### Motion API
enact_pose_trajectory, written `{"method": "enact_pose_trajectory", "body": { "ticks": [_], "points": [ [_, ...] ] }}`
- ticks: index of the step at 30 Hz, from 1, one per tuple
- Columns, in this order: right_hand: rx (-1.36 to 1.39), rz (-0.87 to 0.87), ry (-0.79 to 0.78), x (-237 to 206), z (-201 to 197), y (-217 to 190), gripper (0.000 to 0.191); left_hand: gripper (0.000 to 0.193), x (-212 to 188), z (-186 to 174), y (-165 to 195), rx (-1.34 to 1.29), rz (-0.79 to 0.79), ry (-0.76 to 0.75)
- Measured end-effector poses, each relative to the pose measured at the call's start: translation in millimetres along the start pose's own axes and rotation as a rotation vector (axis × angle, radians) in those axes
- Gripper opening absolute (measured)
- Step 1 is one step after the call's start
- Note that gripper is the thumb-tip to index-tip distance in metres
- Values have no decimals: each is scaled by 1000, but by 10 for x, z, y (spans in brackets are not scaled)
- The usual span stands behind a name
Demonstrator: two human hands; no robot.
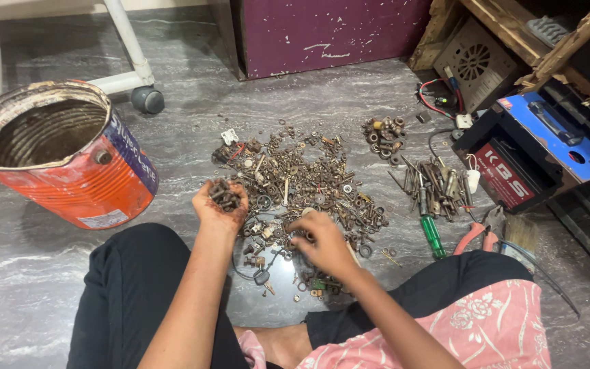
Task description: The person sits on the floor and sorts a scattered pile of rusty screws, bolts, nuts and washers by hand, gathering handfuls of fasteners and dropping them into an open tin can beside them, while screwdrivers, pliers and scissors lie unused at the side.
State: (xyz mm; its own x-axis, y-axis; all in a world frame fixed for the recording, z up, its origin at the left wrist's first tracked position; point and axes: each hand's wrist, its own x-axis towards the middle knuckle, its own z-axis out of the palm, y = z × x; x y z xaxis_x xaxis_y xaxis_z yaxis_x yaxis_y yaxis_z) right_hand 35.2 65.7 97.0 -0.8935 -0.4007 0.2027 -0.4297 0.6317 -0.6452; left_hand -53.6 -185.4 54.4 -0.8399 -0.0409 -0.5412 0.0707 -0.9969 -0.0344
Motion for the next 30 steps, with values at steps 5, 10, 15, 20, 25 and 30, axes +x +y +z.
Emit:
{"method": "enact_pose_trajectory", "body": {
  "ticks": [5,10,15,20,25,30],
  "points": [
    [-175,-280,-119,-86,196,-352,32,31,29,-47,75,-32,15,-4],
    [-367,-347,-117,-101,372,-412,31,31,71,-62,57,4,24,11],
    [-548,-265,-98,-15,496,-387,23,31,83,-89,60,14,33,-23],
    [-648,-220,-71,68,466,-352,19,31,98,-118,87,52,55,34],
    [-284,-62,-178,138,241,-263,18,31,138,-128,78,44,57,40],
    [-76,36,-213,151,-190,162,43,33,149,-125,67,60,64,74]
  ]
}}
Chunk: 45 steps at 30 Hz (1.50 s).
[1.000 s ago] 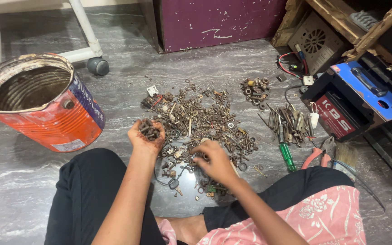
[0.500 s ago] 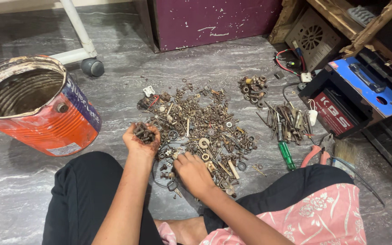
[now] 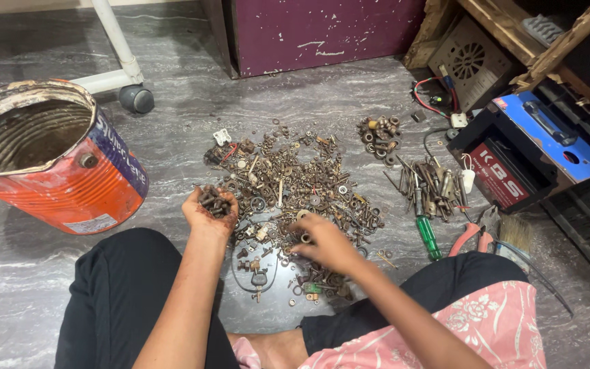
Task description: The person sits on the floor and sorts a scattered pile of rusty screws, bolts, nuts and washers by hand, gathering handfuls of fasteners and dropping them into an open tin can beside them, while screwdrivers, pliers and scissors lie unused at the side.
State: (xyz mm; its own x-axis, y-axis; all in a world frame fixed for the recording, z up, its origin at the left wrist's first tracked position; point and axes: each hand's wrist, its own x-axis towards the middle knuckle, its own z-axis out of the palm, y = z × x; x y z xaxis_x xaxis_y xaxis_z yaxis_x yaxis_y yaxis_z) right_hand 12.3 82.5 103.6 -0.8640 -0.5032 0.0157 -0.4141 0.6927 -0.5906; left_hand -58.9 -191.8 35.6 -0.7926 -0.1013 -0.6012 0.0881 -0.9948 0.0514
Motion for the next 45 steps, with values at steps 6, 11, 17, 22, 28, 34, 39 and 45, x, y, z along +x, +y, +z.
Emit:
{"method": "enact_pose_trajectory", "body": {
  "ticks": [6,11,17,22,28,34,39,45],
  "points": [
    [-147,333,237,-307,-647,1043,35,33,-23,-2,-3,-14,4,-6],
    [-203,625,123,-493,-656,1556,67,35,2,-2,0,4,6,11],
    [-295,511,115,-293,-276,1335,75,36,36,-21,29,-26,-5,-15],
    [-148,352,155,-303,-454,905,66,35,64,-33,24,-4,9,1],
    [21,75,-202,-383,-487,176,35,33,91,-42,25,-15,9,7],
    [-360,52,-328,-561,-174,-206,23,34,87,-27,32,-30,5,11],
    [-390,77,-199,-444,-104,-62,20,33,61,-6,30,-18,11,4],
    [-306,156,-4,-360,-107,53,18,32,51,-28,-42,11,2,-19]
  ]
}}
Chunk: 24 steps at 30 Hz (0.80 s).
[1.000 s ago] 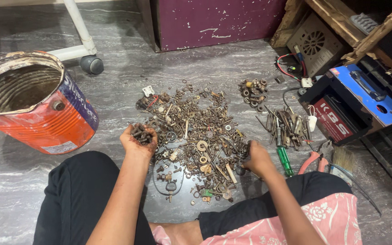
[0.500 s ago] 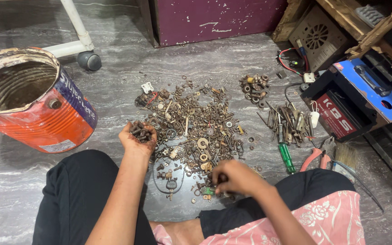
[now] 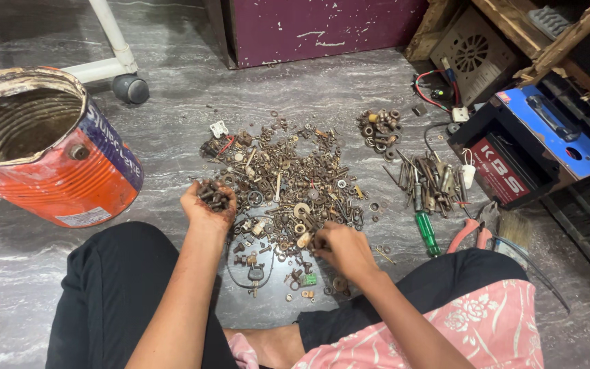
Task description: The person sits on the floor and sorts a scattered pile of rusty screws, bolts, nuts and washers by hand, gathering handfuls of fasteners and dropping them into an open tin can beside them, while screwdrivers, pliers and scissors lie unused at the side.
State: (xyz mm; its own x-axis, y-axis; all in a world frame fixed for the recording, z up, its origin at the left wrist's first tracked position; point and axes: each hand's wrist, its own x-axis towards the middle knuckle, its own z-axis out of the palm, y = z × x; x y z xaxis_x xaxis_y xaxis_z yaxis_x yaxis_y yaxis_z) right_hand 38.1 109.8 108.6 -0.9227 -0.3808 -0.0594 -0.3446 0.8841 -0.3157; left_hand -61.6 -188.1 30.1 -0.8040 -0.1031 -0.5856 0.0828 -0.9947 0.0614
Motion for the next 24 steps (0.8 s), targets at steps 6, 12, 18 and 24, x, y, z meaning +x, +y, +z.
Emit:
{"method": "enact_pose_trajectory", "body": {
  "ticks": [6,12,18,24],
  "points": [
    [288,135,191,76,143,95,20,32,12,-34,-70,24,-17,11],
    [1169,237,194,87,286,234,14,36,-16,-38,-107,103,-9,22],
    [1313,312,75,71,265,190,13,33,-46,-25,-109,83,-4,59],
    [1384,327,39,84,230,156,16,31,-15,-36,-106,86,7,62]
  ]
}}
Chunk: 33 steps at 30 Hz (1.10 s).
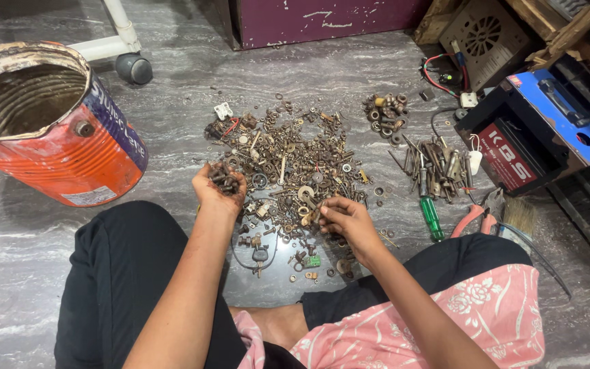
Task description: The person sits on the floor and sorts a scattered pile of rusty screws, bolts, nuts and washers by hand, gathering handfuls of fasteners and dropping them into an open tin can beside them, while screwdrivers, pliers and scissors lie unused at the side.
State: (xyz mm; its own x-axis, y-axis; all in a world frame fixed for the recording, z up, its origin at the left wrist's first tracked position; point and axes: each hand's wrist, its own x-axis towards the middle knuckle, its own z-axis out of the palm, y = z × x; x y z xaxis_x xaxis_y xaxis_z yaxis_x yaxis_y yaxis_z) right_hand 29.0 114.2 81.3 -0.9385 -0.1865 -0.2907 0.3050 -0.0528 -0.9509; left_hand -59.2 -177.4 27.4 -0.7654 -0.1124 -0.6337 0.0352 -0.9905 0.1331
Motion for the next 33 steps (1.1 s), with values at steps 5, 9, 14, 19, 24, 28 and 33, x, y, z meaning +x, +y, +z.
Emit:
{"method": "enact_pose_trajectory", "body": {
  "ticks": [5,9,14,19,24,28,33],
  "points": [
    [10,9,-9,42,-12,28,18,30,35,-14,-6,-6,4,1],
    [4,26,-8,66,-24,45,20,31,59,-15,5,-19,-8,-4],
    [-8,11,-11,65,4,15,20,30,76,-46,-48,18,7,-25],
    [3,-11,26,39,65,-85,16,31,43,-113,-311,50,-60,-3],
    [133,24,-166,-44,143,-171,22,32,41,-116,-408,135,-98,4],
    [-701,-150,-175,-171,322,-130,26,31,56,-130,-365,121,-76,13],
    [-1115,-540,-423,-310,380,-51,28,31,93,-132,-354,80,-77,0]
  ]
}}
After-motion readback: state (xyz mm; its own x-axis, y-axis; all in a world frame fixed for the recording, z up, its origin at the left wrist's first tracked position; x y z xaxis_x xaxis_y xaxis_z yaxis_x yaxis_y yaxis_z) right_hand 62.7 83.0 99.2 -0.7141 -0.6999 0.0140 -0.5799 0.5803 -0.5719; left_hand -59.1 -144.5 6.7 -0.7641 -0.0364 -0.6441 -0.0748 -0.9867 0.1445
